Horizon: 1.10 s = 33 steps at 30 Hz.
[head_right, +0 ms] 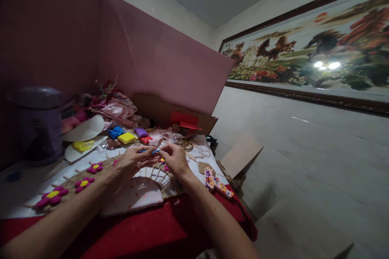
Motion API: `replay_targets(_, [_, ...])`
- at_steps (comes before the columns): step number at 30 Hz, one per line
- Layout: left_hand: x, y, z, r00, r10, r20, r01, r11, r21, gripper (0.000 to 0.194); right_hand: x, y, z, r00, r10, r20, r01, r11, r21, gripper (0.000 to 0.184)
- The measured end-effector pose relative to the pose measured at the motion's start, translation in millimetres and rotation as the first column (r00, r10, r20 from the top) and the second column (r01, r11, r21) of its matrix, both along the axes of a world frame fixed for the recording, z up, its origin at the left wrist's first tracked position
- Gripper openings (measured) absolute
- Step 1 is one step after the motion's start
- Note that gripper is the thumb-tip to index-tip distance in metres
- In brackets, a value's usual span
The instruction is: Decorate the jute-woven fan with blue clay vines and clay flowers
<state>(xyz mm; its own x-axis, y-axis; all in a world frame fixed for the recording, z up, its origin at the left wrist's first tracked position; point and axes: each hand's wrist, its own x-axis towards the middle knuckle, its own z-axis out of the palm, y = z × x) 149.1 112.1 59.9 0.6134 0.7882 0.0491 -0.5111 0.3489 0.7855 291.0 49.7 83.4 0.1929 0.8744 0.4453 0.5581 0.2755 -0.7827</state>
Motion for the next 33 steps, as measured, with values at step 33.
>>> replay_targets(33, [1.9,0.4,-2.9,0.996,-0.027,-0.09,0.029,0.999,0.022,0.011,-0.3,-2.7,-2.9,0.997,0.011,-0.079,-0.015,0.999,-0.049,0.014])
